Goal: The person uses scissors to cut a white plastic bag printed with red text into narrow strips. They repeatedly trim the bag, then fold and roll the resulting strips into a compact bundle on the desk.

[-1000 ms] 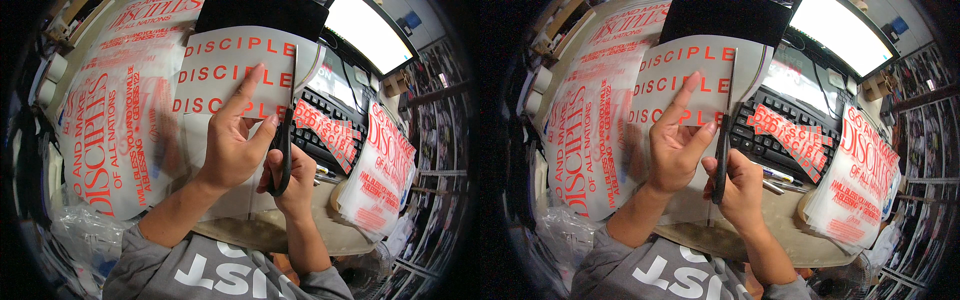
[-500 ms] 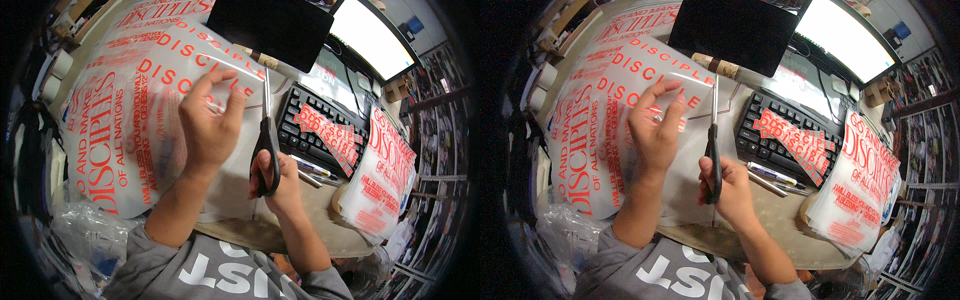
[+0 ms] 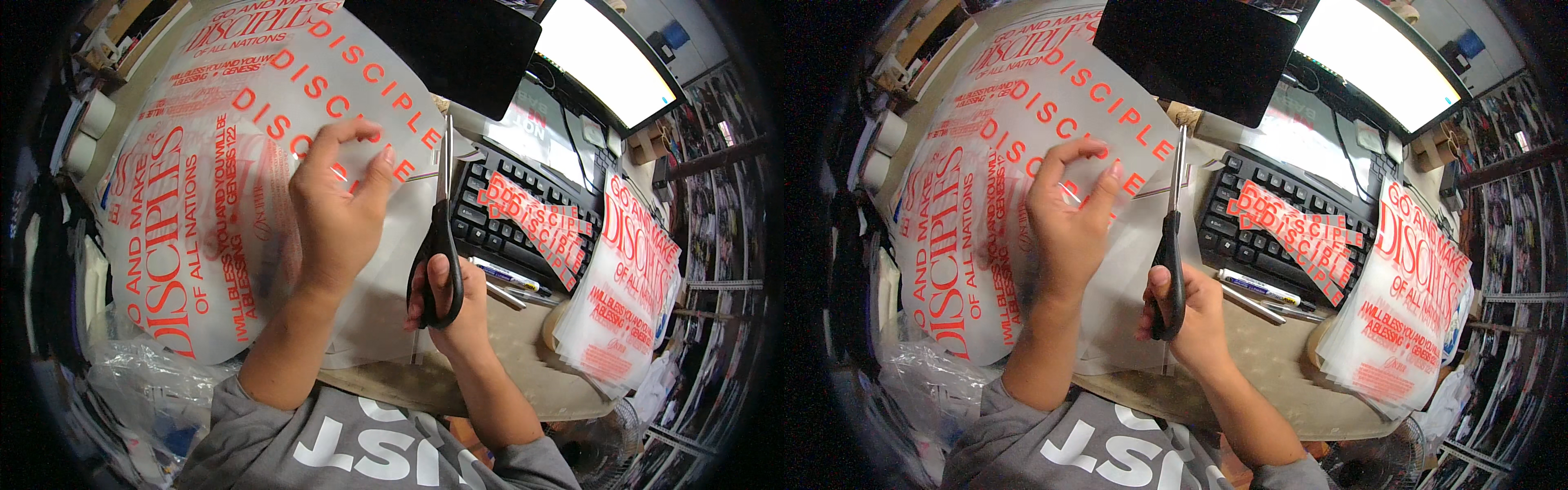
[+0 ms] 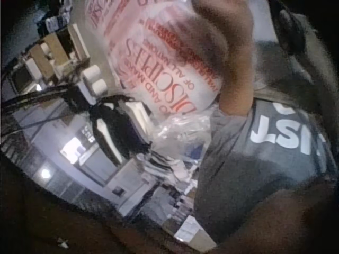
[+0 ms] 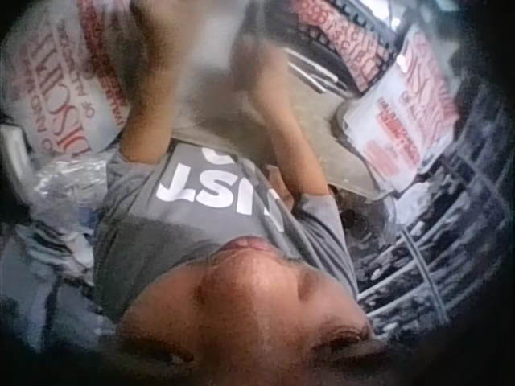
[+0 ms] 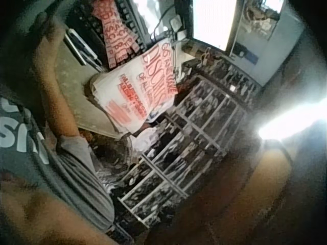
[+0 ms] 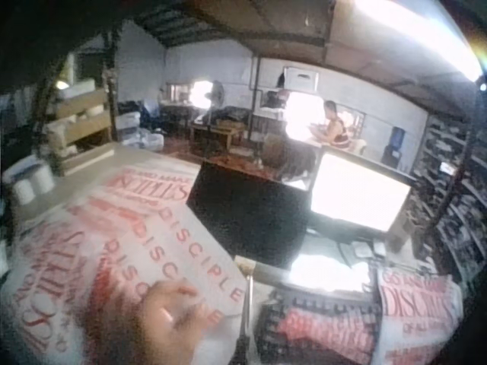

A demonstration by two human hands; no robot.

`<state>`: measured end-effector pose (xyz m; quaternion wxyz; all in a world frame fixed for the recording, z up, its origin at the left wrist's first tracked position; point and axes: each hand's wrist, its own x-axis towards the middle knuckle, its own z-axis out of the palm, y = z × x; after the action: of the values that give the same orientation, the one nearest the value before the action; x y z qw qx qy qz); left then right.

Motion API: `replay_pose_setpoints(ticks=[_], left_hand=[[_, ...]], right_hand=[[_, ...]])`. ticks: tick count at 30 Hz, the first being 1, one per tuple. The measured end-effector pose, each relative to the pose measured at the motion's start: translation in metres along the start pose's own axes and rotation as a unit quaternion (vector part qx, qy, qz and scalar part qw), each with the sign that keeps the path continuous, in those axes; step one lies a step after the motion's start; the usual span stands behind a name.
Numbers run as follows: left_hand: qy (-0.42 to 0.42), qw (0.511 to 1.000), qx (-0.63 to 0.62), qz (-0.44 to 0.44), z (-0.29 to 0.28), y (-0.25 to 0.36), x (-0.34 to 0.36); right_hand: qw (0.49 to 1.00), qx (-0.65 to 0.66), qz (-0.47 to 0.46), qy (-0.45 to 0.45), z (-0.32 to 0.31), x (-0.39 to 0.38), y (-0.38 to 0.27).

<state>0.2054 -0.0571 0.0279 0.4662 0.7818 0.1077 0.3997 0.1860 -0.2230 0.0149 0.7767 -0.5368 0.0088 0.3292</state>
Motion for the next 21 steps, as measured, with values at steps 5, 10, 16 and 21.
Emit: replay_pose_setpoints(ticks=[5, 10, 16, 21], left_hand=[[-0.011, 0.999, -0.028, 0.030, -0.018, -0.018, 0.020], [-0.051, 0.996, -0.062, 0.035, -0.037, -0.024, 0.036], [-0.127, 0.976, -0.172, -0.041, -0.037, -0.018, 0.030], [-0.135, 0.979, -0.150, -0.033, -0.034, -0.015, 0.025]], right_hand=[[0.997, -0.067, 0.033, -0.022, -0.008, -0.009, -0.001], [0.996, -0.044, 0.016, -0.073, -0.027, -0.012, -0.008], [0.979, -0.178, 0.027, -0.099, -0.044, -0.016, -0.009], [0.968, -0.215, 0.022, -0.129, -0.054, -0.022, -0.003]])
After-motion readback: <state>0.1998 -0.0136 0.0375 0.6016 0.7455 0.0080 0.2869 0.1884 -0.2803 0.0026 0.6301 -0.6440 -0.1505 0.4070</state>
